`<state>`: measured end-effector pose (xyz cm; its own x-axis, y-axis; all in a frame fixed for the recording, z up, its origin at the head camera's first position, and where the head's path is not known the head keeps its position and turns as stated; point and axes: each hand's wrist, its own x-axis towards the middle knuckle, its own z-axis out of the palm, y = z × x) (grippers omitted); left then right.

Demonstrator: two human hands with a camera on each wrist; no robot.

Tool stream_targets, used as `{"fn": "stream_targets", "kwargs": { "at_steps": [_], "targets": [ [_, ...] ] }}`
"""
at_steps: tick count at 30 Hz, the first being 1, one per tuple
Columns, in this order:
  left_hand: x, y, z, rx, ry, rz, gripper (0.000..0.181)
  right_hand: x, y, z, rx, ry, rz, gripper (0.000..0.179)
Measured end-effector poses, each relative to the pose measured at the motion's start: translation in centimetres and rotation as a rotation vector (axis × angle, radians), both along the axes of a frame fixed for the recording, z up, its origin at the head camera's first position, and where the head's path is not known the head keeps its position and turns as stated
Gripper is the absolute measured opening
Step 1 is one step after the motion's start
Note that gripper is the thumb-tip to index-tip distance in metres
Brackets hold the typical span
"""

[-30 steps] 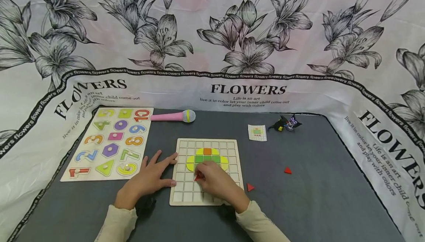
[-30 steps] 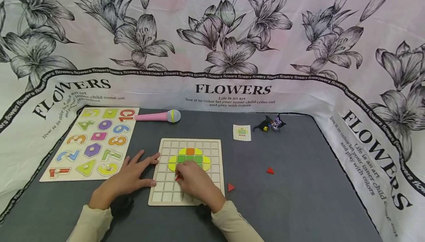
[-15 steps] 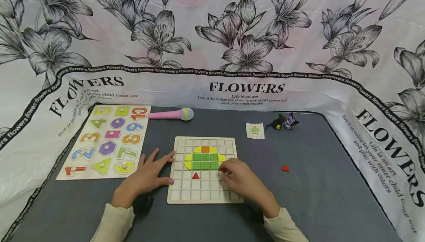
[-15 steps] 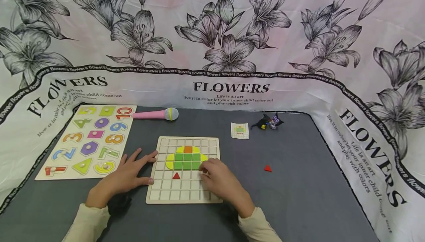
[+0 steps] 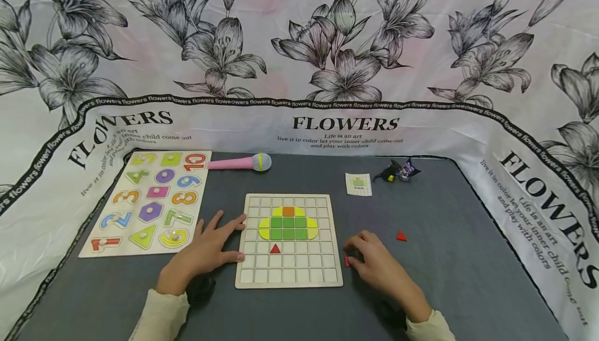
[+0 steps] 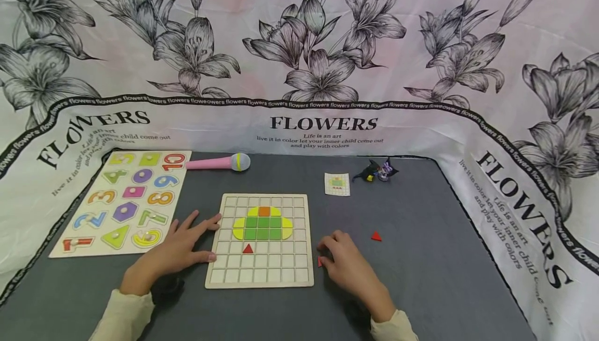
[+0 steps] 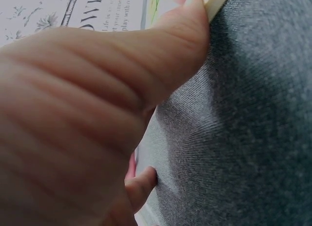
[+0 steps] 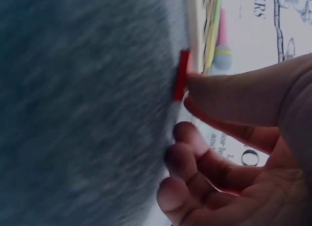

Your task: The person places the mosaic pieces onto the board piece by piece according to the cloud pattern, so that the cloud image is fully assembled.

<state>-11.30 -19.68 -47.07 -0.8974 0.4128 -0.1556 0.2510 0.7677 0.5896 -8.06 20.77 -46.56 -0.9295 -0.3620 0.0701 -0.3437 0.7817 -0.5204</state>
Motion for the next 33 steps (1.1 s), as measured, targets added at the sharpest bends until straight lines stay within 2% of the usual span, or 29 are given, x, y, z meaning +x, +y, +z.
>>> {"fn": "stream_targets", "kwargs": {
  "at_steps": [7, 11, 20, 28, 33],
  "targets": [
    [-0.1, 0.1, -0.2, -0.007, 0.007, 0.009, 0.092, 0.0, 1.2, -0.5, -0.027, -0.042, 0.013, 0.019],
    [-0.2, 0.2, -0.2, -0.005, 0.008, 0.006, 0.092, 0.0, 1.3, -0.5, -0.031, -0.034, 0.019, 0.018],
    [0.2, 0.2, -0.4, 0.000, 0.003, 0.010, 0.093, 0.2, 1.6, -0.5, -0.079, -0.038, 0.109, 0.022],
    [0.3, 0.2, -0.8, 0.007, 0.014, 0.021, 0.093, 0.2, 1.6, -0.7, -0.088, -0.040, 0.113, 0.016],
    [0.1, 0.3, -0.4, 0.006, 0.003, 0.023, 0.093, 0.2, 1.4, -0.6, -0.100, -0.088, 0.082, 0.022]
  ]
}}
